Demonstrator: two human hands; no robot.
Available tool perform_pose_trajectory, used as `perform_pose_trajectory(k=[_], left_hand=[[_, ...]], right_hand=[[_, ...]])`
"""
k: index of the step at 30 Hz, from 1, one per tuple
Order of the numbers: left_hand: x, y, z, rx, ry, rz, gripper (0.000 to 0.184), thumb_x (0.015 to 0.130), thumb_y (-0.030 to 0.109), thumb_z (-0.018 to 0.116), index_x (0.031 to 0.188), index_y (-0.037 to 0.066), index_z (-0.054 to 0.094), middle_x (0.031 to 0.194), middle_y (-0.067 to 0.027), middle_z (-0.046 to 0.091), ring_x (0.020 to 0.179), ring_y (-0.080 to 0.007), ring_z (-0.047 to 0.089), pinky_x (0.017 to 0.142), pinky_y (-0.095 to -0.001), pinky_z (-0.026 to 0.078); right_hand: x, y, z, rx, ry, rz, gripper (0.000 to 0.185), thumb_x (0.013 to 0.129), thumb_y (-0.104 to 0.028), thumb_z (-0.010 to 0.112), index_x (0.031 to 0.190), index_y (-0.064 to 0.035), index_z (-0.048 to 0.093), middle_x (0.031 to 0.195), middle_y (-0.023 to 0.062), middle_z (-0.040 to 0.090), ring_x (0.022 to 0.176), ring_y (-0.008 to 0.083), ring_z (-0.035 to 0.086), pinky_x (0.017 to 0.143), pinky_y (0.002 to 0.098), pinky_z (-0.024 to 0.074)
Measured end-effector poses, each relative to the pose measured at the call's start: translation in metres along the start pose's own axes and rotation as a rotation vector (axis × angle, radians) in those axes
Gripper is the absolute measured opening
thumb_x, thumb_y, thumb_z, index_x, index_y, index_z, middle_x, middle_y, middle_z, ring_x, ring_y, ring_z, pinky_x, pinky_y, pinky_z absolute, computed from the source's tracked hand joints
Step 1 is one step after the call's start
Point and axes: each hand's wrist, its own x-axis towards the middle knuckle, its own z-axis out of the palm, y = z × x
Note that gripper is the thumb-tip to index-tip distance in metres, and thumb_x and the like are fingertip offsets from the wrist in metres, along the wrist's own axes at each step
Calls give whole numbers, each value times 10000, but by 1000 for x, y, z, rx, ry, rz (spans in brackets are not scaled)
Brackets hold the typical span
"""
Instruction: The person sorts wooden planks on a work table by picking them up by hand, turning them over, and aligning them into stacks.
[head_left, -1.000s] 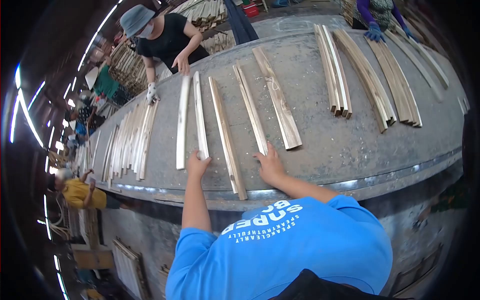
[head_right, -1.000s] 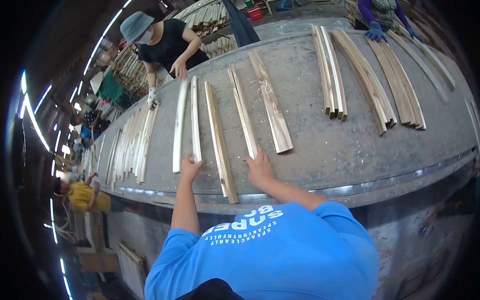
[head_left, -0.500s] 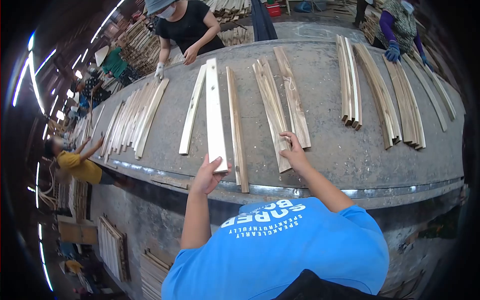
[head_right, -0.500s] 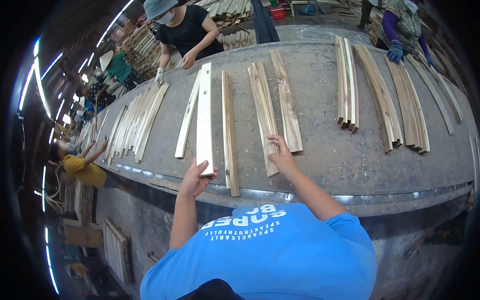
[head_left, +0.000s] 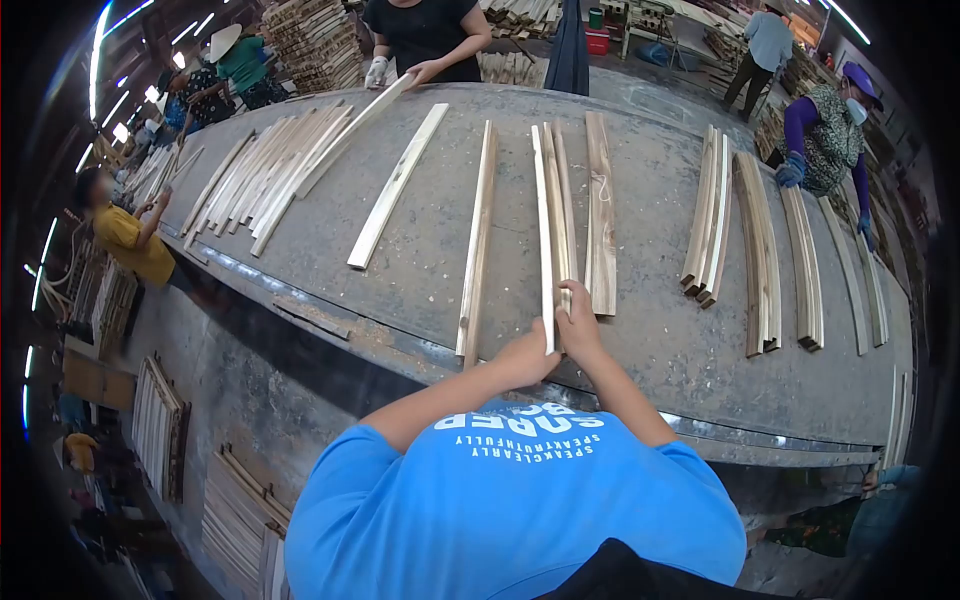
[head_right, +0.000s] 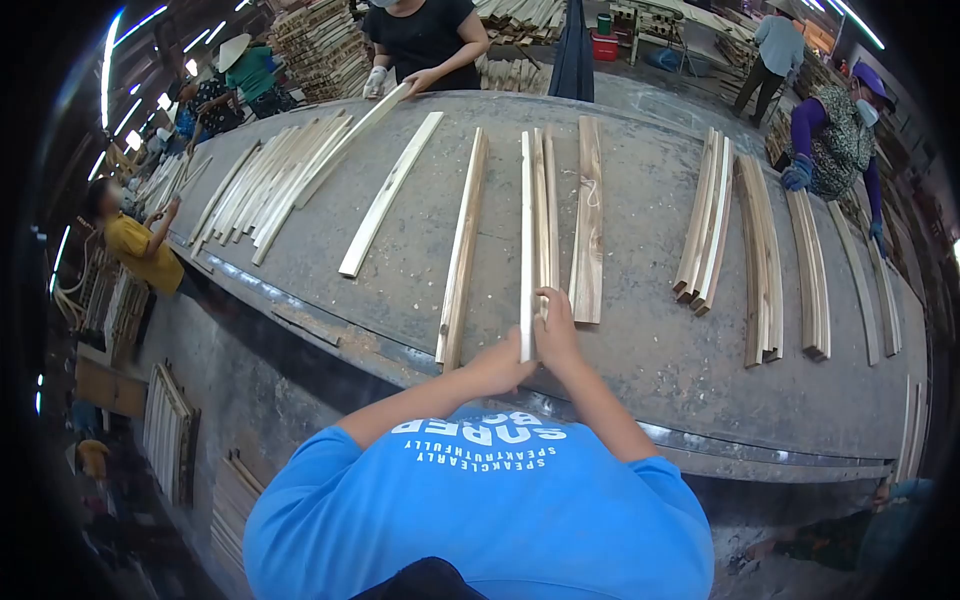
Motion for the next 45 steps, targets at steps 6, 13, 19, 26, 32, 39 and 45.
perform_pose_trajectory(k=[6, 13, 19, 26, 32, 39, 45], left_hand=[[12, 4, -11, -24, -322, -105, 598, 946, 237, 573, 1385, -125, 389, 837, -227, 712, 589, -277, 699, 586, -396, 564], [69, -154, -159, 225, 822, 96, 354, 977, 209, 585, 1298, 62, 612, 1106, -145, 623, 1046, -257, 609, 872, -427, 516], [78, -253, -238, 470, 914, -648, 781, 965, 321, 651, 1600, 90, 261, 1653, -223, 235, 1511, -396, 285, 1195, -539, 323], [75, -235, -245, 466, 742, -665, 719, 920, 462, 704, 1471, 63, 473, 1475, -205, 483, 1383, -395, 430, 1127, -551, 380], [76, -175, -229, 468, 736, -745, 776, 741, 388, 872, 1348, 43, 533, 1378, -192, 547, 1382, -387, 420, 1102, -522, 424], [47, -235, -227, 140, 741, -477, 846, 665, 269, 865, 1294, -133, 467, 1185, -289, 616, 1059, -390, 651, 867, -434, 564], [-12, -159, -203, -386, 692, -355, 686, 716, 299, 777, 1205, -136, 570, 1048, -242, 690, 928, -314, 706, 743, -409, 566]], right_hand=[[-5, -18, -3, -258, -140, 131, 712, 892, -213, 732, 1507, -118, 386, 1559, 369, 269, 1416, 523, 370, 1166, 507, 358], [-8, -16, 7, -343, -78, 208, 812, 809, -160, 768, 1524, -193, 383, 1577, 306, 275, 1390, 491, 420, 1132, 482, 423], [-6, -18, 1, -297, 4, 242, 740, 800, -184, 766, 1464, -168, 441, 1377, 235, 458, 1229, 447, 538, 1036, 494, 487], [-7, -21, 6, -347, 51, 231, 715, 805, -221, 769, 1455, -218, 472, 1373, 212, 474, 1277, 405, 514, 1018, 490, 494], [-6, -17, 9, -340, 64, 199, 685, 804, -194, 754, 1435, -182, 490, 1334, 224, 474, 1254, 426, 513, 1049, 482, 467], [-6, -16, 9, -350, 48, 178, 664, 813, -195, 757, 1427, -167, 504, 1365, 241, 462, 1267, 439, 508, 1054, 490, 462], [-7, -14, 11, -353, 31, 174, 664, 818, -197, 758, 1430, -162, 503, 1379, 248, 455, 1274, 447, 502, 1055, 498, 459]])
